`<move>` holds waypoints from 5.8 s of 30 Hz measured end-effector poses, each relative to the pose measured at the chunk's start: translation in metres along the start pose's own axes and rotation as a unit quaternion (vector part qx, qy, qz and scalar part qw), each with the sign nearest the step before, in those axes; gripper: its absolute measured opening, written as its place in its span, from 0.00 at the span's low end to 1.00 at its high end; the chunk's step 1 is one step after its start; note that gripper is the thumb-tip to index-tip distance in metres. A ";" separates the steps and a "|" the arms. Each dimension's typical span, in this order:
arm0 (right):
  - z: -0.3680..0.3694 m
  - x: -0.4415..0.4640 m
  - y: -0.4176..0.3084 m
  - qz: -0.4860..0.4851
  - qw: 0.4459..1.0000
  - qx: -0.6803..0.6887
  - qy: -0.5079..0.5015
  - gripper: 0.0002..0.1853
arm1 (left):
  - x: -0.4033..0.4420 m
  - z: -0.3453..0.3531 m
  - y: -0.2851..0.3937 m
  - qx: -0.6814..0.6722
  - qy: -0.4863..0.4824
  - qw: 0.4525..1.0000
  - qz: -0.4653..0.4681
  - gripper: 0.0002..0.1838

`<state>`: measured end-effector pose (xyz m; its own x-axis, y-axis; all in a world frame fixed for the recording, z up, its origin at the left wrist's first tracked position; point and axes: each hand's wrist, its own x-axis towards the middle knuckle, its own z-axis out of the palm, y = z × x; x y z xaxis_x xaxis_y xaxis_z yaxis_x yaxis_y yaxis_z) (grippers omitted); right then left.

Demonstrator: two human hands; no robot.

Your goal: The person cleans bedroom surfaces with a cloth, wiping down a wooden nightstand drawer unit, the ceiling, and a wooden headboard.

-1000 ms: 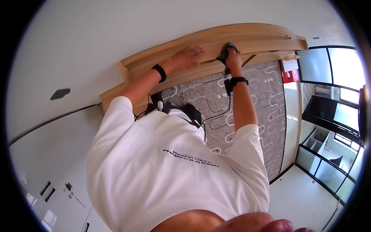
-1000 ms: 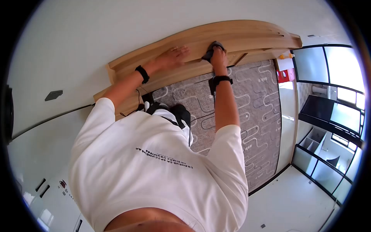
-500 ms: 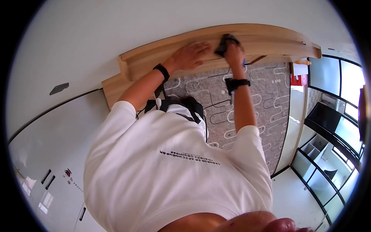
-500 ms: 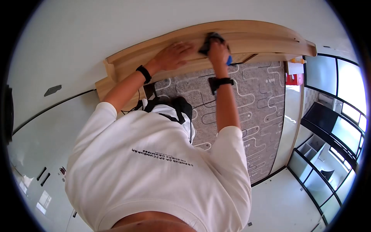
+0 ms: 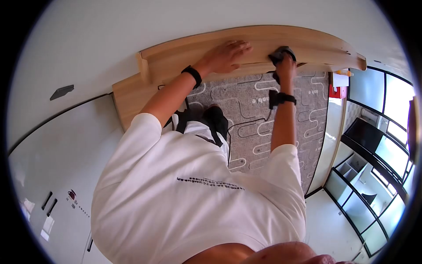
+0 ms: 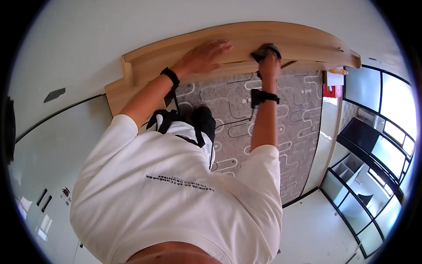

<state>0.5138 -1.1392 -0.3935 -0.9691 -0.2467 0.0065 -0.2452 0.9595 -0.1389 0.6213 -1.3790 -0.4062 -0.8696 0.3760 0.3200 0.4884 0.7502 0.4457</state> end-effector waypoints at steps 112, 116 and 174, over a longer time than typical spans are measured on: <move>0.039 -0.163 -0.273 -0.259 0.962 0.058 -0.062 0.22 | -0.251 -0.121 -0.039 -0.117 0.229 0.905 -0.338 0.26; 0.026 -0.165 -0.258 -0.317 0.943 0.092 -0.036 0.23 | -0.248 -0.122 -0.039 -0.150 0.243 0.893 -0.347 0.25; 0.031 -0.167 -0.256 -0.280 0.933 0.218 -0.058 0.19 | -0.234 -0.152 0.018 0.195 0.064 0.876 -0.436 0.23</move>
<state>0.7394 -1.3476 -0.3901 -0.6772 -0.7296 0.0949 -0.6523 0.5356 -0.5363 0.8443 -1.5361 -0.3460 -0.8723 -0.4780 0.1032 -0.4411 0.8602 0.2559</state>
